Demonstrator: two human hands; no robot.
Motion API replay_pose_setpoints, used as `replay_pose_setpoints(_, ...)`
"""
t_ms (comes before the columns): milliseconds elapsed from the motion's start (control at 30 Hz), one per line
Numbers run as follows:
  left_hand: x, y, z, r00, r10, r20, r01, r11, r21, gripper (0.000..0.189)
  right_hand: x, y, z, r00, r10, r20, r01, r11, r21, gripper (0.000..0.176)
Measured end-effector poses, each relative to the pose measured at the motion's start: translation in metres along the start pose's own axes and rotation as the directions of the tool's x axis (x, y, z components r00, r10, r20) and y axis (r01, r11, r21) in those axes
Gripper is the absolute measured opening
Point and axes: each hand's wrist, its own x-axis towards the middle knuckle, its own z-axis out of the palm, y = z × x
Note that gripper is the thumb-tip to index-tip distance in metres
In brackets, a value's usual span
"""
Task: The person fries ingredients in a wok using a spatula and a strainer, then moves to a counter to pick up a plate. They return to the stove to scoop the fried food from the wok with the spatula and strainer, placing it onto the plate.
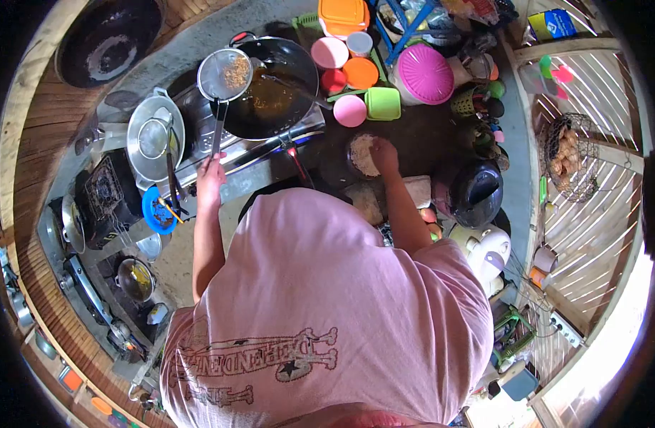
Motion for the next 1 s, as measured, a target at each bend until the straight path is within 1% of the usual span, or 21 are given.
replay_pose_setpoints(67, 0.0, -0.001, 0.0, 1.0, -0.003, -0.001, 0.003, 1.0, 0.008, 0.033, -0.009, 0.014, 0.022, 0.989, -0.129, 0.075, 0.139, 0.979, -0.149, 0.046)
replay_pose_setpoints(100, 0.0, -0.003, 0.0, 1.0, -0.003, 0.002, 0.003, 1.0, 0.007, 0.033, -0.011, 0.017, 0.033, 0.989, -0.128, 0.073, 0.137, 0.979, -0.15, 0.046)
replay_pose_setpoints(167, 0.001, -0.005, -0.001, 1.0, 0.02, 0.004, -0.02, 1.0, -0.001, 0.029, -0.01, 0.016, 0.052, 0.984, -0.117, 0.135, 0.157, 0.926, -0.344, 0.049)
replay_pose_setpoints(200, 0.002, -0.007, -0.002, 1.0, 0.017, 0.006, -0.017, 1.0, -0.002, 0.029, -0.012, 0.012, 0.054, 0.984, -0.114, 0.135, 0.155, 0.926, -0.346, 0.049)
replay_pose_setpoints(267, 0.002, -0.008, -0.003, 1.0, 0.01, 0.008, -0.011, 0.999, 0.045, 0.033, -0.018, 0.003, 0.058, 0.962, -0.272, -0.018, 0.243, 0.887, -0.392, 0.05)
replay_pose_setpoints(400, -0.005, 0.001, 0.0, 1.0, -0.017, 0.013, 0.016, 0.999, 0.047, 0.033, -0.014, 0.002, 0.07, 0.982, -0.189, 0.028, 0.182, 0.877, -0.446, 0.048)
replay_pose_setpoints(467, -0.007, 0.005, 0.001, 1.0, -0.028, 0.007, 0.028, 0.998, 0.065, 0.034, -0.011, 0.009, 0.079, 0.984, -0.177, 0.037, 0.174, 0.87, -0.461, 0.04)
replay_pose_setpoints(500, -0.006, 0.005, 0.001, 1.0, -0.029, 0.008, 0.028, 0.997, 0.067, 0.034, -0.011, 0.009, 0.077, 0.984, -0.174, 0.037, 0.171, 0.872, -0.459, 0.04)
replay_pose_setpoints(567, -0.005, 0.003, 0.0, 1.0, -0.017, 0.008, 0.016, 0.997, 0.071, 0.034, -0.011, 0.008, 0.073, 0.984, -0.17, 0.06, 0.179, 0.88, -0.44, 0.031)
replay_pose_setpoints(600, -0.005, 0.004, 0.0, 1.0, -0.018, 0.008, 0.018, 0.997, 0.072, 0.034, -0.009, 0.013, 0.076, 0.984, -0.169, 0.061, 0.178, 0.881, -0.439, 0.031)
replay_pose_setpoints(667, -0.005, 0.007, 0.002, 1.0, -0.011, 0.008, 0.01, 0.997, 0.081, 0.034, -0.002, 0.02, 0.083, 0.987, -0.122, 0.105, 0.154, 0.904, -0.399, 0.024)
replay_pose_setpoints(700, -0.005, 0.007, 0.003, 1.0, -0.012, 0.008, 0.011, 0.997, 0.081, 0.034, 0.002, 0.028, 0.088, 0.987, -0.121, 0.106, 0.154, 0.904, -0.4, 0.024)
replay_pose_setpoints(767, -0.003, 0.008, 0.003, 1.0, -0.009, 0.017, 0.007, 0.997, 0.082, 0.034, 0.008, 0.04, 0.096, 0.991, 0.088, 0.103, -0.062, 0.97, -0.235, 0.031)
replay_pose_setpoints(800, -0.003, 0.009, 0.004, 1.0, -0.008, 0.017, 0.006, 0.997, 0.081, 0.034, 0.006, 0.03, 0.086, 0.991, 0.088, 0.101, -0.062, 0.97, -0.235, 0.031)
replay_pose_setpoints(867, -0.004, 0.011, 0.006, 1.0, -0.002, 0.011, 0.001, 0.997, 0.071, 0.033, -0.002, -0.007, 0.051, 0.991, 0.11, 0.074, -0.087, 0.961, -0.263, 0.021)
replay_pose_setpoints(1000, -0.001, 0.009, 0.004, 1.0, 0.008, 0.011, -0.009, 0.998, 0.058, 0.033, 0.002, 0.006, 0.043, 0.992, 0.076, 0.1, -0.045, 0.96, -0.278, 0.022)
